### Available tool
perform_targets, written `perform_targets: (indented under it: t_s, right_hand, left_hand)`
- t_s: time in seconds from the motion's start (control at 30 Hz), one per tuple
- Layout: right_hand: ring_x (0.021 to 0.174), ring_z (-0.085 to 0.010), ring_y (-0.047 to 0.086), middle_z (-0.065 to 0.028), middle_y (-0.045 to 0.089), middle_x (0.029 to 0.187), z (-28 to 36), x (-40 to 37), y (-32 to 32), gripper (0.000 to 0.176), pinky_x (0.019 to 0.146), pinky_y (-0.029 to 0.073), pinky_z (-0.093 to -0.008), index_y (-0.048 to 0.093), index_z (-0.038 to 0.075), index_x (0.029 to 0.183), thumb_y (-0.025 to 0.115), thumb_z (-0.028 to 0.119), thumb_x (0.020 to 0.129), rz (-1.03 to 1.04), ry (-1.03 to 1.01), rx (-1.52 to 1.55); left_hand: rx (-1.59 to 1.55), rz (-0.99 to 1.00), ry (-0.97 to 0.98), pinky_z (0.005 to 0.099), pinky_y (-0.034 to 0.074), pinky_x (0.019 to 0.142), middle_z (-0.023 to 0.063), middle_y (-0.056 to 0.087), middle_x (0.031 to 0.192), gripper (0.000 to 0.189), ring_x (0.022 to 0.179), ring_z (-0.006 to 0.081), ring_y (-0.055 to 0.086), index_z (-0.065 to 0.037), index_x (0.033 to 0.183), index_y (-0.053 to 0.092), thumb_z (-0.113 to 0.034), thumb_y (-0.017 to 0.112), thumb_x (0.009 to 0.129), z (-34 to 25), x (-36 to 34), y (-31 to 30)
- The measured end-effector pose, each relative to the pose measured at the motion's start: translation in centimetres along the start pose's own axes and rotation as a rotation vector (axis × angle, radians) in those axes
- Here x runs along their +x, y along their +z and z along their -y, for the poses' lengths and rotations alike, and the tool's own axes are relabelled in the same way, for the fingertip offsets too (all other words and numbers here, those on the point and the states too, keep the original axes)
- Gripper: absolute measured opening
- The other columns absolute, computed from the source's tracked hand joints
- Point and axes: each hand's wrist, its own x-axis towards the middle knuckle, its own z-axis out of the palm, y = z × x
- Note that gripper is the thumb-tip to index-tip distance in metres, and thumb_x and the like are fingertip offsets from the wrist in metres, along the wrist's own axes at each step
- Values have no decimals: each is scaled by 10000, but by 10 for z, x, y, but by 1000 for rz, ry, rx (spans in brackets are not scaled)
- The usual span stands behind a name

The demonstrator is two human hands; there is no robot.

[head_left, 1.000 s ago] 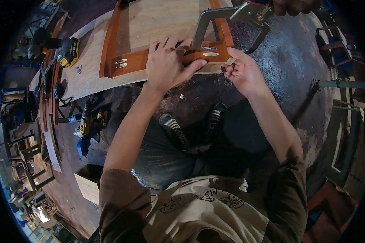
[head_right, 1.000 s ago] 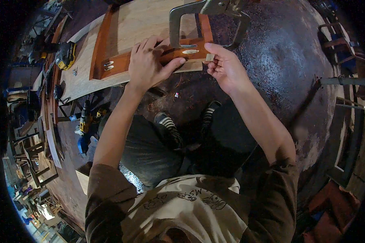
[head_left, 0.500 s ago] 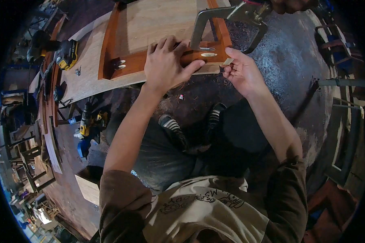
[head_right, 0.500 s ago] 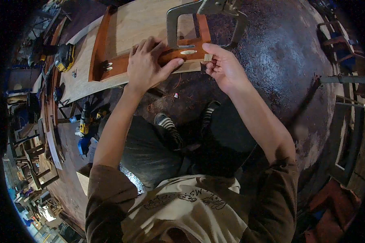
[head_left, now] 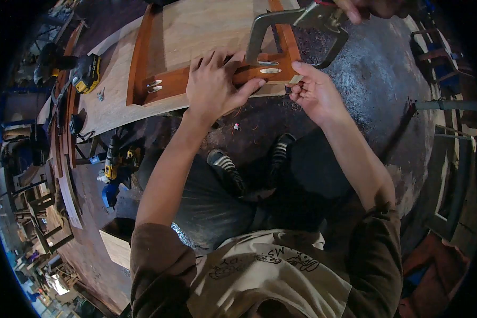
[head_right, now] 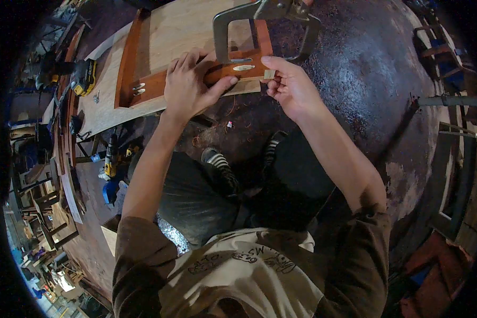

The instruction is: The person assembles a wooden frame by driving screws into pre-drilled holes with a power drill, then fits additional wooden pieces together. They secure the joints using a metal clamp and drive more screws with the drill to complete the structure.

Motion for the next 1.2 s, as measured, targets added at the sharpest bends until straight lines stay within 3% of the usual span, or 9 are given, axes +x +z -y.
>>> perform_targets:
  t_s: [0.37, 0.47, 0.7, 0.9, 0.97, 1.03, 1.1, 1.17, 1.2]
  right_hand:
    - [731, -96, 523, -17, 617, 870, -2, 0, -2, 320, 676, 434, -256, 658, 92, 994, 788, 325, 817, 13, 20, 21]
    - [748, -108, 532, -20, 612, 890, -2, -3, -2, 345, 701, 436, -280, 634, 93, 1013, 777, 349, 831, -27, 43, -12]
    - [779, -143, 539, -26, 602, 893, -1, -16, 8, 388, 728, 443, -296, 616, 90, 1009, 750, 422, 859, -48, 37, -23]
    - [802, -157, 544, -29, 594, 907, 3, -25, -11, 400, 706, 453, -301, 620, 73, 1025, 757, 410, 857, -92, 33, 93]
    - [824, -145, 540, -34, 580, 918, 11, -20, -29, 412, 692, 451, -296, 626, 50, 1089, 780, 339, 839, -408, -322, 117]
    - [956, -162, 580, -46, 621, 1025, 39, -23, -12, 390, 830, 455, -295, 617, 60, 1192, 726, 249, 870, -529, -756, -160]
    - [1136, -180, 575, -66, 622, 1233, 67, -20, 0, 546, 943, 458, -301, 560, -7, 1340, 740, 151, 849, -163, -977, -418]
    - [1227, -191, 546, -72, 586, 1340, 88, -9, -3, 554, 1059, 391, -309, 529, -17, 1380, 707, 114, 872, 144, -903, -566]
    - [1218, -185, 549, -69, 593, 1323, 92, -12, 10, 550, 1064, 386, -309, 528, -17, 1382, 706, 121, 880, 160, -882, -632]
  left_hand:
    - [-6, -13, -22, 431, 412, 930, 49, 623, 1027, 572, 1024, 254, 612, -126, 1079, 727, -617, 688, 788, 0, -2, -2]
    - [79, 113, -81, 438, 405, 938, 47, 613, 1027, 595, 1043, 254, 594, -127, 1070, 726, -649, 654, 795, -5, 1, -12]
    - [8, 41, -83, 425, 375, 995, 39, 599, 1167, 663, 1115, 241, 545, -125, 1235, 632, -646, 606, 825, -6, -6, -13]
    - [-37, 11, -91, 416, 405, 1015, 74, 581, 1217, 639, 1143, 273, 543, -94, 1215, 623, -612, 613, 841, -5, -7, -19]
    - [-66, -16, -78, 438, 419, 1007, 83, 590, 1204, 613, 1141, 293, 554, -96, 1210, 624, -595, 622, 853, -2, -9, -18]
    - [-167, -19, -75, 447, 439, 996, 98, 596, 1196, 553, 1127, 315, 570, -103, 1196, 630, -530, 665, 848, 0, -12, -19]
    - [-197, -22, -77, 432, 430, 1007, 109, 592, 1201, 508, 1142, 313, 558, -98, 1186, 632, -472, 675, 845, -2, -11, -25]
    - [-86, 156, -49, 417, 413, 1029, 108, 592, 1197, 457, 1166, 310, 539, -87, 1188, 631, -395, 672, 852, 7, -15, -9]
    - [-171, 215, -106, 414, 396, 1050, 107, 588, 1231, 436, 1209, 313, 517, -83, 1194, 631, -370, 659, 866, 7, -13, -21]
